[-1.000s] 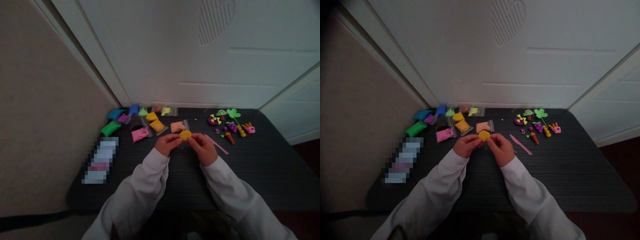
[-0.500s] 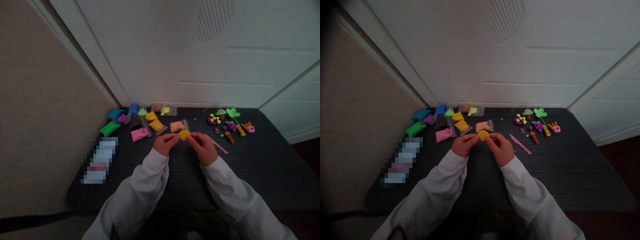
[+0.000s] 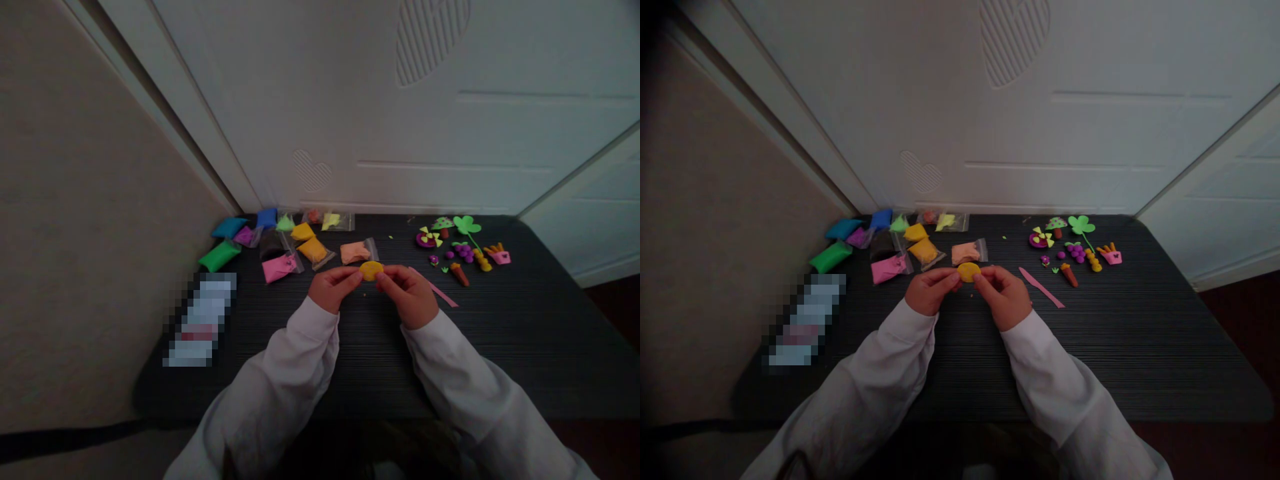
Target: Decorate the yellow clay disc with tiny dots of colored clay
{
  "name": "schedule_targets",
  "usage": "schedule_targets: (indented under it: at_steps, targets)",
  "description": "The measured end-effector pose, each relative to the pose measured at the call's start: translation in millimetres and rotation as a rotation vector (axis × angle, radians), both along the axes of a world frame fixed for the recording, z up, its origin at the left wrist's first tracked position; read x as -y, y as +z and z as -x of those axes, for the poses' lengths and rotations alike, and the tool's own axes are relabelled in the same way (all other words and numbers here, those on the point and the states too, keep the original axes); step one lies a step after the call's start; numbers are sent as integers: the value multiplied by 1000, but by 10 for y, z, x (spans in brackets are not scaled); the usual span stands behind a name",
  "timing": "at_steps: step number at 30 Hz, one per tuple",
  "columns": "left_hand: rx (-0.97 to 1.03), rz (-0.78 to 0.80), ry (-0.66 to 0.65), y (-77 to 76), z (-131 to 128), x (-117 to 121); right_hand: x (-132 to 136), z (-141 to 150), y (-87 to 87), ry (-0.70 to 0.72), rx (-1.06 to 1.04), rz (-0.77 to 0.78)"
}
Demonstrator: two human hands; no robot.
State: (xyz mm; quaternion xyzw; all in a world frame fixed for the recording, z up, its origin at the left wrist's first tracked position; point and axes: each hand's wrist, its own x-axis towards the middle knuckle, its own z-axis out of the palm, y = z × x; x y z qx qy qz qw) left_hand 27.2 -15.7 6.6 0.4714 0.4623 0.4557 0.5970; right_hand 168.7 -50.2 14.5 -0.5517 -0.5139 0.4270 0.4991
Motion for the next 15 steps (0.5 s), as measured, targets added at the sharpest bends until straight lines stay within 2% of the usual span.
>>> schedule_targets:
  at_steps: [15]
  targets:
    - [34, 11, 58, 11, -40, 23, -6, -2, -13, 3, -14, 33]
